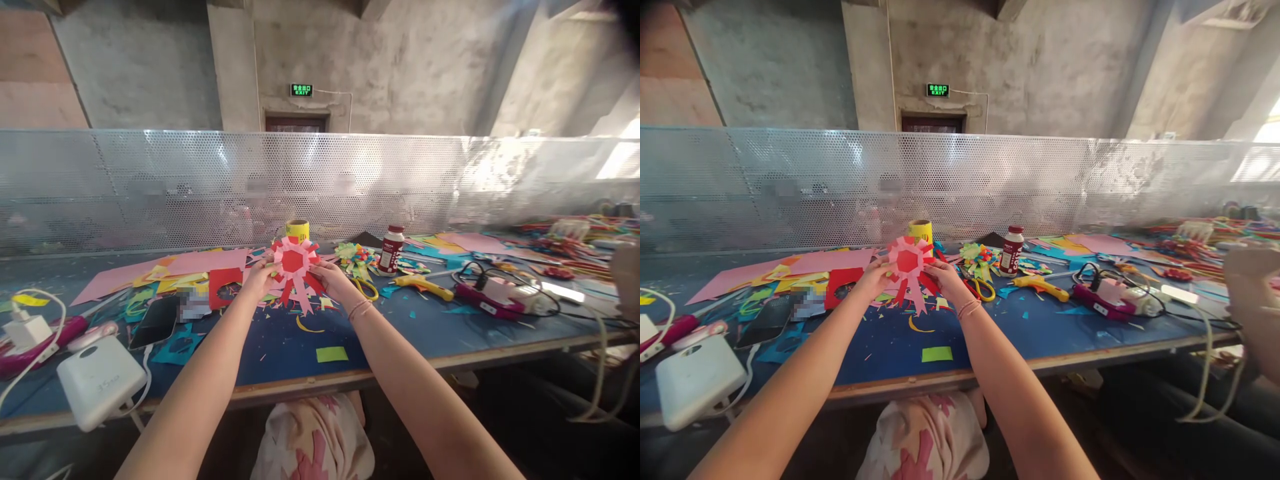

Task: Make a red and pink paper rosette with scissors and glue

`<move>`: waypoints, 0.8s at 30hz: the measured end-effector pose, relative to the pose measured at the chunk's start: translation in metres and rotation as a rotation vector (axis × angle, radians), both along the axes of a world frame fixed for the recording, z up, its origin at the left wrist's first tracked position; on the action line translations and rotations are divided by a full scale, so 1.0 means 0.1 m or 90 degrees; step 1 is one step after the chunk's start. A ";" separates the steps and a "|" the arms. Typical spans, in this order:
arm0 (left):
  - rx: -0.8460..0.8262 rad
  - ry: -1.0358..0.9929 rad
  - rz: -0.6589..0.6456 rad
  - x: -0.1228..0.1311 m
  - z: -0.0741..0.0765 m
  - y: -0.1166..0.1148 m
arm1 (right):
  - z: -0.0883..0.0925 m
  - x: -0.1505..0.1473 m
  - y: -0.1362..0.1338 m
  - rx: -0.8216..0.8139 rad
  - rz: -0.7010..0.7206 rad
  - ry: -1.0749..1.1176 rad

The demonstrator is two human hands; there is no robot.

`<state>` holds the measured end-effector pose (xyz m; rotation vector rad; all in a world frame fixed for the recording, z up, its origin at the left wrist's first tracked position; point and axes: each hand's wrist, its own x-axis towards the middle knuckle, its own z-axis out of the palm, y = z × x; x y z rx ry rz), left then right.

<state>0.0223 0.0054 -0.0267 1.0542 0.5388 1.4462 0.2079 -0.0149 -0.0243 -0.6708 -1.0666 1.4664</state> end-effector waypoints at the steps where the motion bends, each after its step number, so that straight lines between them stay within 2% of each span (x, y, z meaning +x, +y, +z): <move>1: 0.004 0.002 -0.002 0.00 0.00 0.00 | 0.00 0.00 0.00 0.000 0.001 0.001; 9: -0.015 0.030 0.013 0.00 0.01 -0.03 | -0.01 0.04 0.03 0.000 0.005 -0.022; 15: 0.015 0.032 0.019 0.02 0.03 -0.05 | 0.00 0.05 0.03 -0.008 0.040 0.025; 24: 0.042 0.032 0.055 0.05 0.00 -0.03 | 0.03 0.07 0.00 -0.002 0.083 0.019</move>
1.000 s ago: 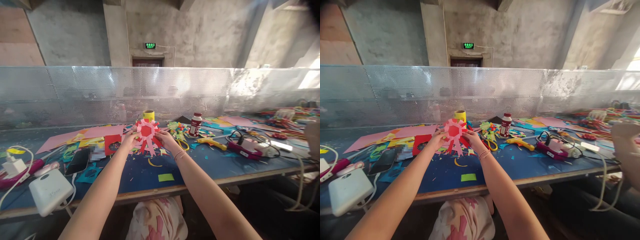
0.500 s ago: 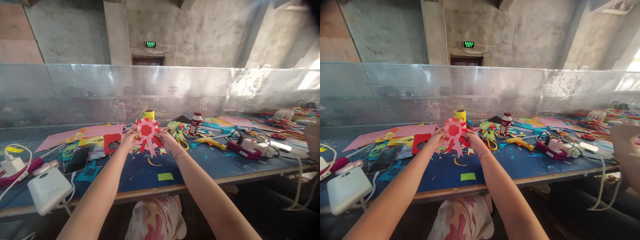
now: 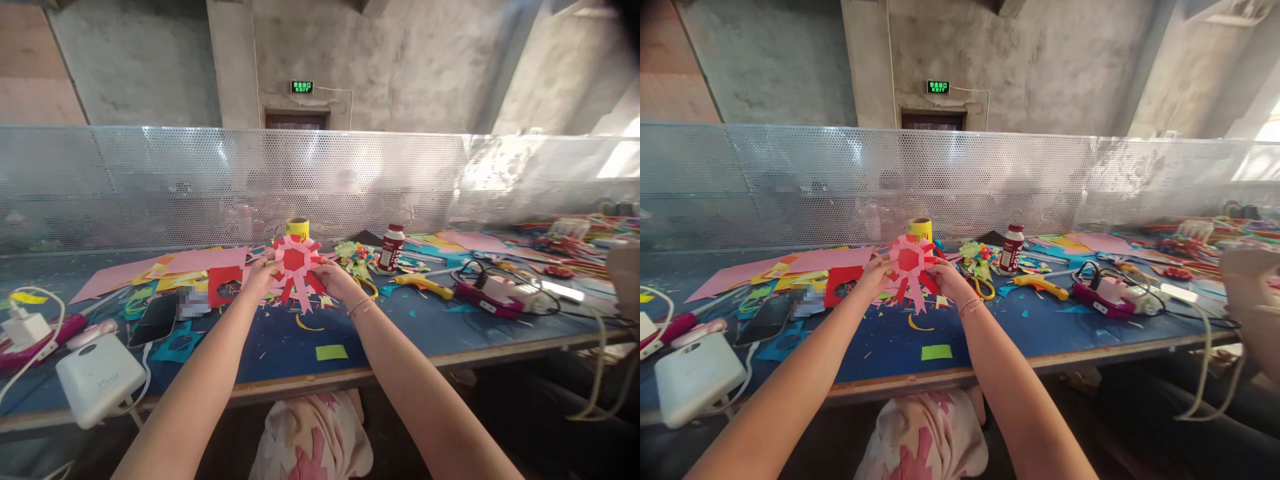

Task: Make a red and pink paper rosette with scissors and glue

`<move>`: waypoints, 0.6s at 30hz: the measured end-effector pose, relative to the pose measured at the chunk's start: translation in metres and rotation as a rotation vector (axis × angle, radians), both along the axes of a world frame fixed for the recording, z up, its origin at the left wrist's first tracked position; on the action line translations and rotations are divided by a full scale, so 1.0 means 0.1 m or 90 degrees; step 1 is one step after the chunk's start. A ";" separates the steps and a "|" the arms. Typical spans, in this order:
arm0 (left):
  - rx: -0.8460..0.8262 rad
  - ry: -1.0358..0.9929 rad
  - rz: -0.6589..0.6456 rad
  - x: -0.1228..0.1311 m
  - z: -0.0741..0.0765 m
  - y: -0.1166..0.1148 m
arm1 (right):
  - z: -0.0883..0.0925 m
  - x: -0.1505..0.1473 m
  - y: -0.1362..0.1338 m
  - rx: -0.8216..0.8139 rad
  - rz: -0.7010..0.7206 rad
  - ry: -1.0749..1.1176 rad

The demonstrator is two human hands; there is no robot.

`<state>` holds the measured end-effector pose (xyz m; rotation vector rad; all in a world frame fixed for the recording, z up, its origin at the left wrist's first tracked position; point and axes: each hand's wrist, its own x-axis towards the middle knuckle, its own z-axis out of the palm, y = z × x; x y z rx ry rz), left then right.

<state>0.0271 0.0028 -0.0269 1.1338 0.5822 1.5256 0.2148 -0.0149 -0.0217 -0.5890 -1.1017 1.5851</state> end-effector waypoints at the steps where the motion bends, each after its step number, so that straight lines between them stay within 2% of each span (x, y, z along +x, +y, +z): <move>1: 0.005 -0.002 -0.001 0.01 -0.01 0.00 | -0.01 0.00 0.00 0.002 -0.001 -0.001; 10: 0.038 0.000 -0.014 0.05 -0.01 0.00 | -0.06 0.06 0.06 0.037 -0.037 -0.025; 15: 0.045 0.014 0.023 0.05 -0.04 0.03 | -0.05 0.05 0.07 0.059 -0.038 -0.026; 18: 0.047 0.024 0.047 0.05 -0.05 0.04 | -0.02 0.04 0.04 0.039 -0.008 -0.006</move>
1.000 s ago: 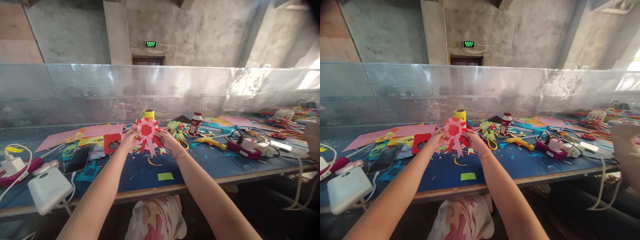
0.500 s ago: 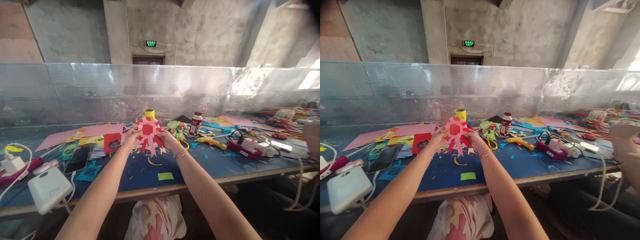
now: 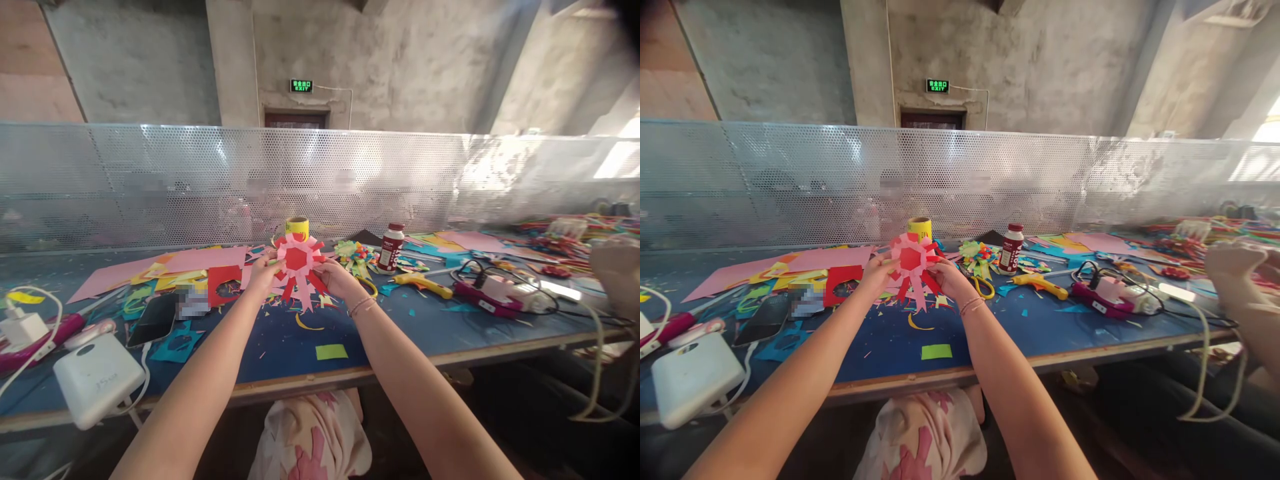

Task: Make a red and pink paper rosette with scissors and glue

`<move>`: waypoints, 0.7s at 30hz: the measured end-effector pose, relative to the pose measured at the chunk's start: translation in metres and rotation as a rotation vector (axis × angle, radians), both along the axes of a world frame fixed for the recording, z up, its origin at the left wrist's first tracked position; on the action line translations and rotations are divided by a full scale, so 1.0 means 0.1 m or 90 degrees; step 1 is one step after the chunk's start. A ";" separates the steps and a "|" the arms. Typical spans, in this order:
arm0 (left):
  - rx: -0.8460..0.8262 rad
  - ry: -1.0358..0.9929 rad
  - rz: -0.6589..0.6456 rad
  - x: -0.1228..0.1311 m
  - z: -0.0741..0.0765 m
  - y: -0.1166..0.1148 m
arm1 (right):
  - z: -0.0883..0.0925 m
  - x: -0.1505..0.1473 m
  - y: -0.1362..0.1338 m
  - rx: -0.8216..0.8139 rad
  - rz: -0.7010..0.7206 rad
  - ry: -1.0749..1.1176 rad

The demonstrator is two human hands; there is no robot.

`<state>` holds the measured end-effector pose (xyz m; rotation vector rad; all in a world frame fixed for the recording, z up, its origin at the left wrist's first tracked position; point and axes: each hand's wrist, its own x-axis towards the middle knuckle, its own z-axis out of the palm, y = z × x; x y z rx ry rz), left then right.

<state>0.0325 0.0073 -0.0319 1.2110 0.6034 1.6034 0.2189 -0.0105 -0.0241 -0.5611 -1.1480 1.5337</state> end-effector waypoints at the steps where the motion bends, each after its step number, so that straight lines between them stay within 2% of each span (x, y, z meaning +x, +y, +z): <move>1: 0.001 0.003 0.007 0.00 0.00 0.00 | 0.01 0.00 -0.01 -0.008 0.015 0.006; 5: -0.003 0.006 0.030 0.01 0.00 -0.02 | 0.03 0.00 -0.04 -0.027 0.039 0.024; 17: -0.033 0.003 0.039 0.04 0.05 -0.07 | 0.00 0.00 -0.02 -0.045 -0.003 0.009; 21: -0.028 0.011 0.035 0.04 0.05 -0.08 | -0.01 0.00 -0.01 -0.022 0.011 -0.002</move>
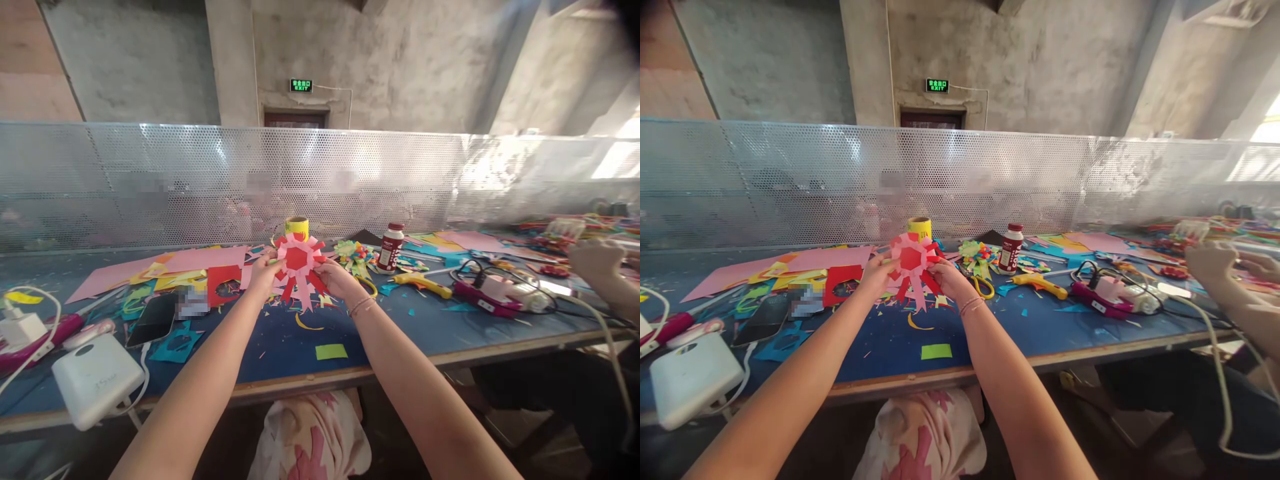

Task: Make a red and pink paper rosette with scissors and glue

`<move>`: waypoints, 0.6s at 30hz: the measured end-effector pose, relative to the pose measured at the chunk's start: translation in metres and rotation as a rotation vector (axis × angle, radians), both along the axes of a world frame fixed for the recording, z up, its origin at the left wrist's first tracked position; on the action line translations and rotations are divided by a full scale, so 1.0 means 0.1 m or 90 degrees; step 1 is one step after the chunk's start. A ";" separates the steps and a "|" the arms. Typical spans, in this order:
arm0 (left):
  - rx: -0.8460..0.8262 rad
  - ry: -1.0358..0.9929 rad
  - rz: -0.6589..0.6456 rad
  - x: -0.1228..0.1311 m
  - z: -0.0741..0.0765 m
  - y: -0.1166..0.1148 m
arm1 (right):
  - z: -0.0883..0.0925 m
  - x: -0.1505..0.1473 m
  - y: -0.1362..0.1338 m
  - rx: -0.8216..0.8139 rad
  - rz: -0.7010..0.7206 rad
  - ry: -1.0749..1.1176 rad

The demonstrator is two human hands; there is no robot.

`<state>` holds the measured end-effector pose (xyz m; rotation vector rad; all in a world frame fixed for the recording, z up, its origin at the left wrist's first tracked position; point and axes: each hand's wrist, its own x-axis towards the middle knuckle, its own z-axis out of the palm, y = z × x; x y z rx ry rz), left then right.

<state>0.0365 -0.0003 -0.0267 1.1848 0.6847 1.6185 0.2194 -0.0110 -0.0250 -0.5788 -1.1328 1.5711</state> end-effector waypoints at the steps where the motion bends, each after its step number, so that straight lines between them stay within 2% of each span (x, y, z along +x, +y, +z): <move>1: 0.004 -0.001 -0.004 0.00 0.01 -0.01 | 0.00 0.00 0.00 0.005 0.010 -0.005; 5: 0.003 -0.012 -0.009 0.02 0.04 -0.06 | 0.02 0.01 -0.01 -0.005 0.041 0.014; 14: 0.000 -0.024 -0.053 0.04 0.06 -0.09 | 0.07 0.00 -0.03 -0.056 -0.002 0.046; 18: 0.004 -0.019 -0.072 0.05 0.06 -0.09 | 0.08 -0.01 -0.07 -0.028 0.009 0.035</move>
